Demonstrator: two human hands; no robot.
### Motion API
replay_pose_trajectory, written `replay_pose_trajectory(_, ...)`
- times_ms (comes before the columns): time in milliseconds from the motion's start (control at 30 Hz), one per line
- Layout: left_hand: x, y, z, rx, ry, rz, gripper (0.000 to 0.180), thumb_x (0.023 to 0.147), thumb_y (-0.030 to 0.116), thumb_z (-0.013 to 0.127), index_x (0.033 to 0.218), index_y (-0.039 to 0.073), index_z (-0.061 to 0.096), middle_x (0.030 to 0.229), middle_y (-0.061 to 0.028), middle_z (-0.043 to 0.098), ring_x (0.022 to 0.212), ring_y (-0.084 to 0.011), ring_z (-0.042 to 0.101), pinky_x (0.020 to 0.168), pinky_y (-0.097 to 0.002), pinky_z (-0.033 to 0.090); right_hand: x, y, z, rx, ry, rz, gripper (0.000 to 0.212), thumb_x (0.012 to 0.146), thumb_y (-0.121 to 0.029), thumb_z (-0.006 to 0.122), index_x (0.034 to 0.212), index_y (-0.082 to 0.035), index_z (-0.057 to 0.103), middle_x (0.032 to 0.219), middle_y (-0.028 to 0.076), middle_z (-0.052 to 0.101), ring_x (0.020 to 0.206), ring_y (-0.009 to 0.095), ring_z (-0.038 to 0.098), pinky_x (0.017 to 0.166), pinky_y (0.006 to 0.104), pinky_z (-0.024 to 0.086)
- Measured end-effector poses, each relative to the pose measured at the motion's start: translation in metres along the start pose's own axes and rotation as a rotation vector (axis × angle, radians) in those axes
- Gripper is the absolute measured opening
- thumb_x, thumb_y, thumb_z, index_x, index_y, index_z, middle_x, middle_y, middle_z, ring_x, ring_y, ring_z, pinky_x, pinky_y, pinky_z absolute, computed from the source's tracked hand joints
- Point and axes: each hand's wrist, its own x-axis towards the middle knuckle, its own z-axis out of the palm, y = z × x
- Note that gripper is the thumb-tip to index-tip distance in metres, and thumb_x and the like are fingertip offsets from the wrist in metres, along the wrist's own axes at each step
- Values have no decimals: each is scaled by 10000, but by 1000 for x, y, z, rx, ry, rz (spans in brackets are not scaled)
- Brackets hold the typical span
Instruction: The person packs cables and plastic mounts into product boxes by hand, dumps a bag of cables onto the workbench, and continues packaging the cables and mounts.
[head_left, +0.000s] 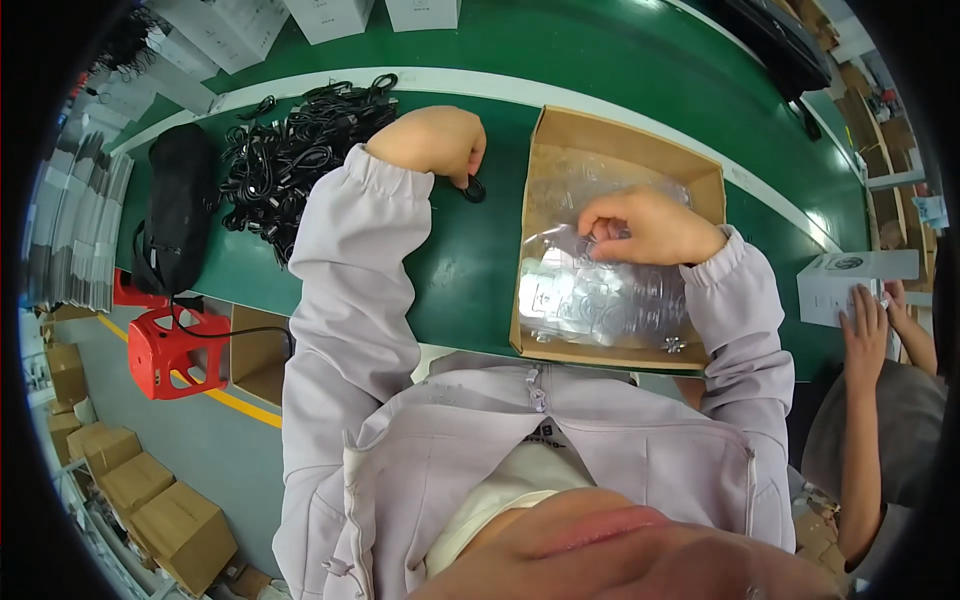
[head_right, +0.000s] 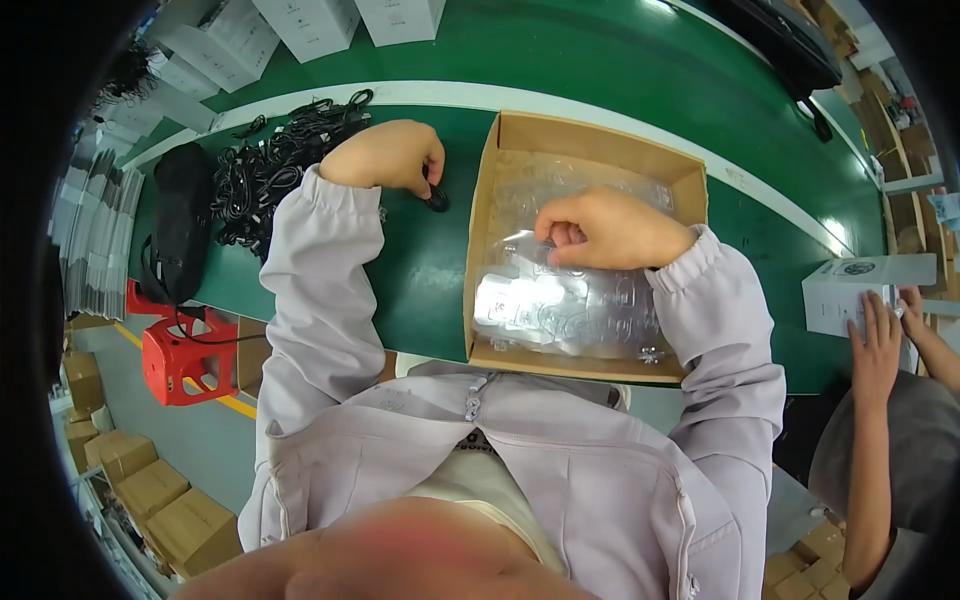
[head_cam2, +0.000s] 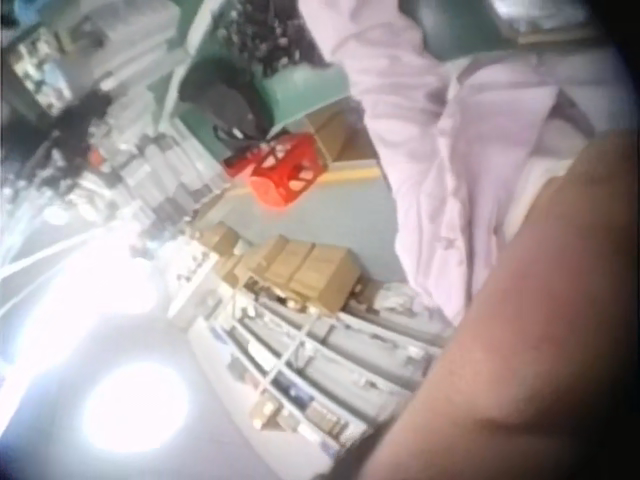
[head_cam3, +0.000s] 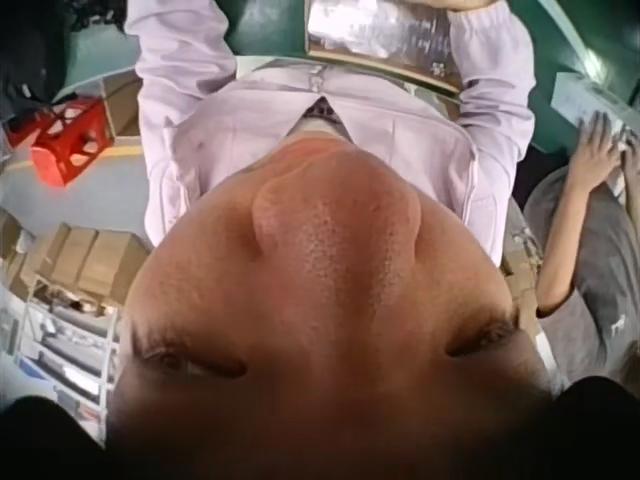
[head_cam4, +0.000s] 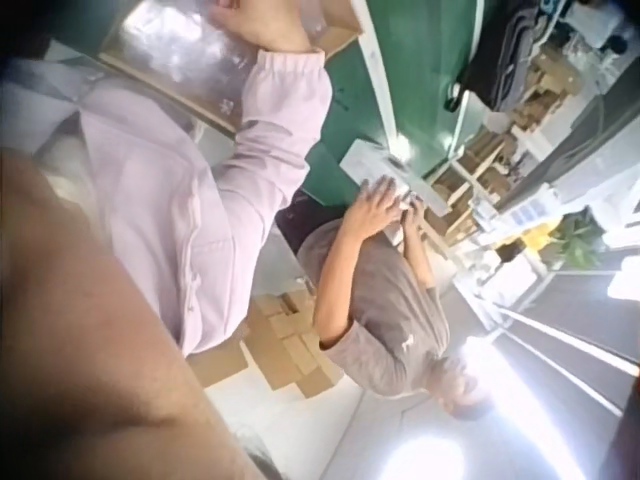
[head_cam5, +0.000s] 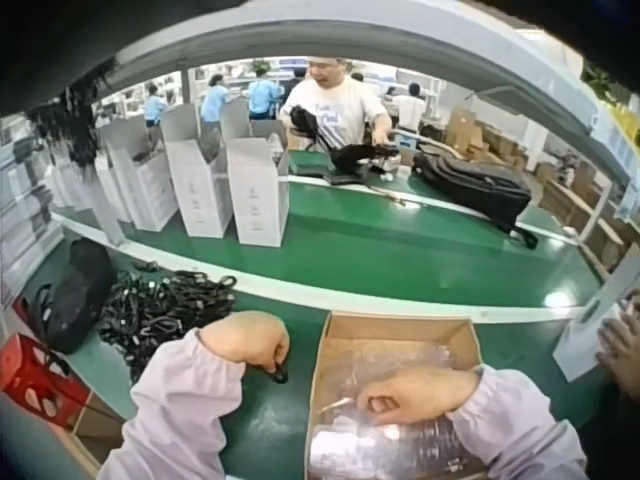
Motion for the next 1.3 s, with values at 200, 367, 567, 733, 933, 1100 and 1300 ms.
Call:
replay_pose_trajectory(200, -26, 10, -20, -2, 420, 124, 207, 727, 106, 651, 868, 44, 513, 694, -79, 589, 614, -216, 548, 556, -316, 415, 2, 2, -9, 61, 322, -115, 102, 773, -81, 601, 867, -48, 581, 754, 59, 566, 683, 156, 536, 612, 275, 425)
replay_pose_trajectory(367, -29, 59, -34, -521, 629, 120, 185, 800, 139, 624, 853, 59, 465, 718, -35, 613, 602, -87, 535, 489, -240, 390, 9, 13, -9, 118, 416, -1, 110, 825, -107, 580, 909, -40, 556, 846, 6, 558, 748, 84, 510, 649, 238, 414)
replay_pose_trajectory(567, 4, 72, -10, -746, 568, 187, 146, 876, 202, 544, 861, 75, 474, 760, -7, 623, 630, -36, 533, 455, -169, 398, 10, 0, -12, 700, 610, -71, 179, 866, -113, 559, 1008, -21, 502, 869, -2, 525, 715, 43, 473, 608, 181, 388)
replay_pose_trajectory(733, 14, 73, -3, -957, 432, 184, 234, 913, 270, 483, 947, 42, 526, 844, -24, 605, 675, -63, 554, 517, -209, 485, 7, -2, -11, 705, 687, -127, 280, 832, -86, 599, 1068, -33, 457, 856, 8, 514, 590, 61, 478, 518, 182, 378)
replay_pose_trajectory(933, 12, 70, -4, -1198, 473, 203, 203, 902, 234, 508, 959, 42, 534, 852, -23, 604, 680, -61, 536, 538, -208, 473, 3, -2, -9, 742, 764, -155, 345, 828, -74, 599, 1122, -33, 423, 880, 20, 517, 594, 71, 499, 516, 192, 385)
replay_pose_trajectory(1100, 18, 70, -1, -1392, 601, 145, 162, 904, 193, 504, 983, 53, 522, 872, -29, 588, 743, -75, 541, 614, -245, 483, 6, -3, -8, 797, 775, -219, 437, 829, -56, 584, 1202, -31, 357, 872, 36, 525, 644, 111, 567, 534, 221, 436)
replay_pose_trajectory(1300, 16, 84, 4, -1654, 373, 380, 182, 907, 149, 483, 1036, 22, 496, 974, -70, 552, 882, -155, 551, 797, -339, 477, 10, 1, -9, 776, 730, -133, 491, 821, -29, 573, 1241, -13, 318, 835, 41, 530, 672, 148, 598, 566, 245, 477)
